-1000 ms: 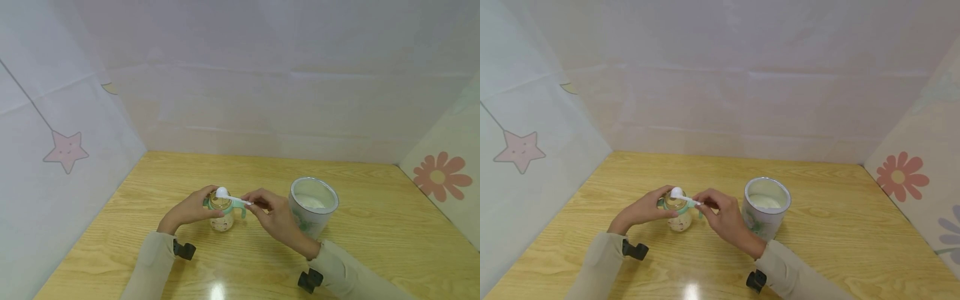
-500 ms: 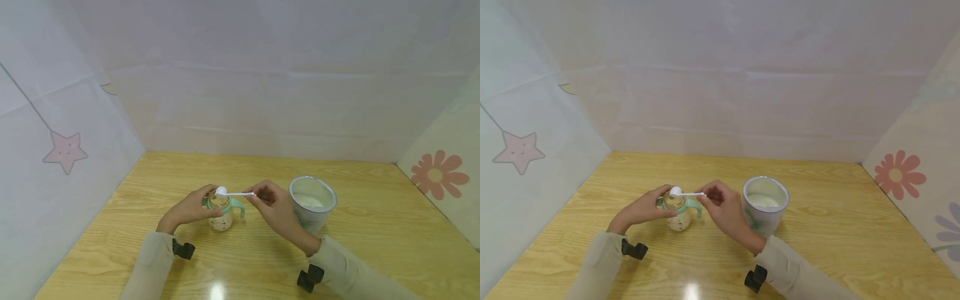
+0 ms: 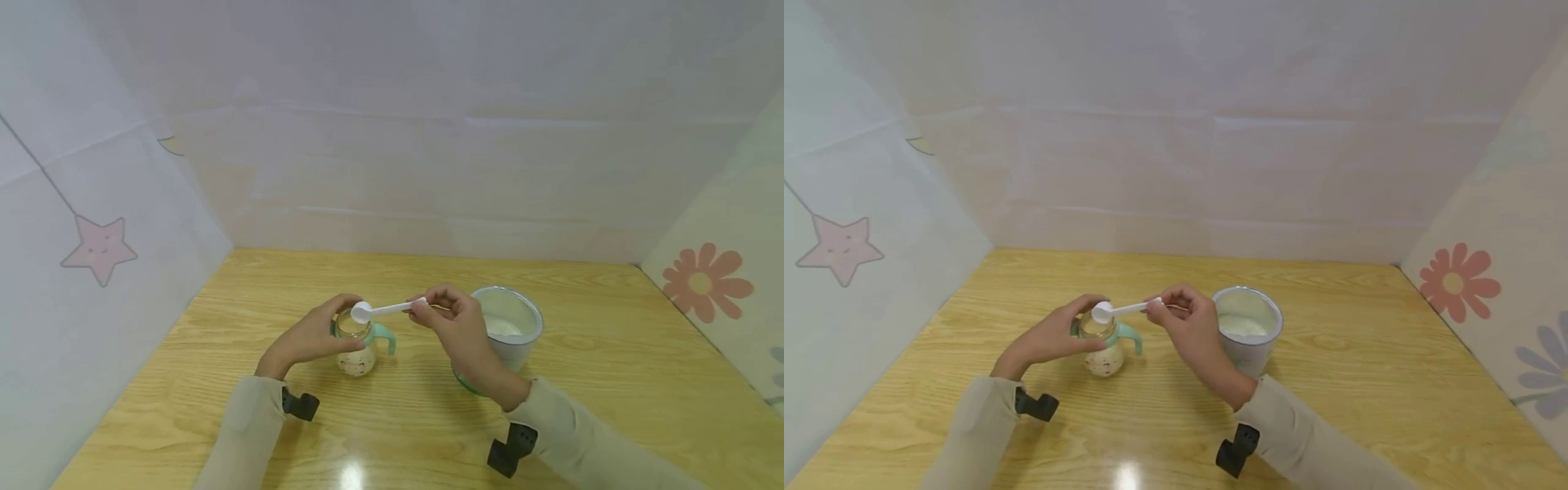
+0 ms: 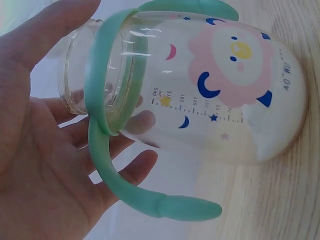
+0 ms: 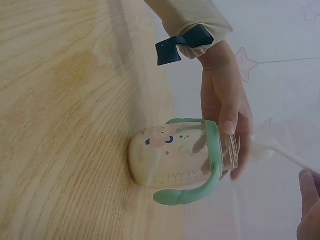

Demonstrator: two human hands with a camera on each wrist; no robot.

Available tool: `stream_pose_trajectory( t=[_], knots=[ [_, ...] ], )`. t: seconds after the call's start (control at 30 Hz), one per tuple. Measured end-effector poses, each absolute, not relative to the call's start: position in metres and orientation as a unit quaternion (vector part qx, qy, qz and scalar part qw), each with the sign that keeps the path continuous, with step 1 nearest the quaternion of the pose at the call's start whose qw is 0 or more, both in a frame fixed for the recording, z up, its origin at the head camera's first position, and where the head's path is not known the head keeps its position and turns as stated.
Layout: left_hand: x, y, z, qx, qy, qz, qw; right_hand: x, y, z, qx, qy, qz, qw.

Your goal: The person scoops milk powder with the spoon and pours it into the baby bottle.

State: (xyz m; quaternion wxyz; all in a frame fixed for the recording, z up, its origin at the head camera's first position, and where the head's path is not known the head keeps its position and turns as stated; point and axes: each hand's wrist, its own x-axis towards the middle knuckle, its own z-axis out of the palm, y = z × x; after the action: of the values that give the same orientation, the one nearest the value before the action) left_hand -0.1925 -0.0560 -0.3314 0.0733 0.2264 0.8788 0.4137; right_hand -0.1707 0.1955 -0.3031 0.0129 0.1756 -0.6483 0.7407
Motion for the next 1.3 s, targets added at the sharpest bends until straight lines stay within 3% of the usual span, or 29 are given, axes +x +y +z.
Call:
stream_pose_trajectory(
  t=[0.23,1.3],
  knots=[
    [-0.194,-0.052,-0.323,0.229,0.884,0.400,0.073,-0.170,0.201,-0.295,0.115,-0.636,0.763,-0.014],
    [-0.207,0.002,-0.292,0.291,0.890,0.344,0.074,-0.172,0.260,-0.258,0.034,-0.610,0.792,-0.006]
  ],
)
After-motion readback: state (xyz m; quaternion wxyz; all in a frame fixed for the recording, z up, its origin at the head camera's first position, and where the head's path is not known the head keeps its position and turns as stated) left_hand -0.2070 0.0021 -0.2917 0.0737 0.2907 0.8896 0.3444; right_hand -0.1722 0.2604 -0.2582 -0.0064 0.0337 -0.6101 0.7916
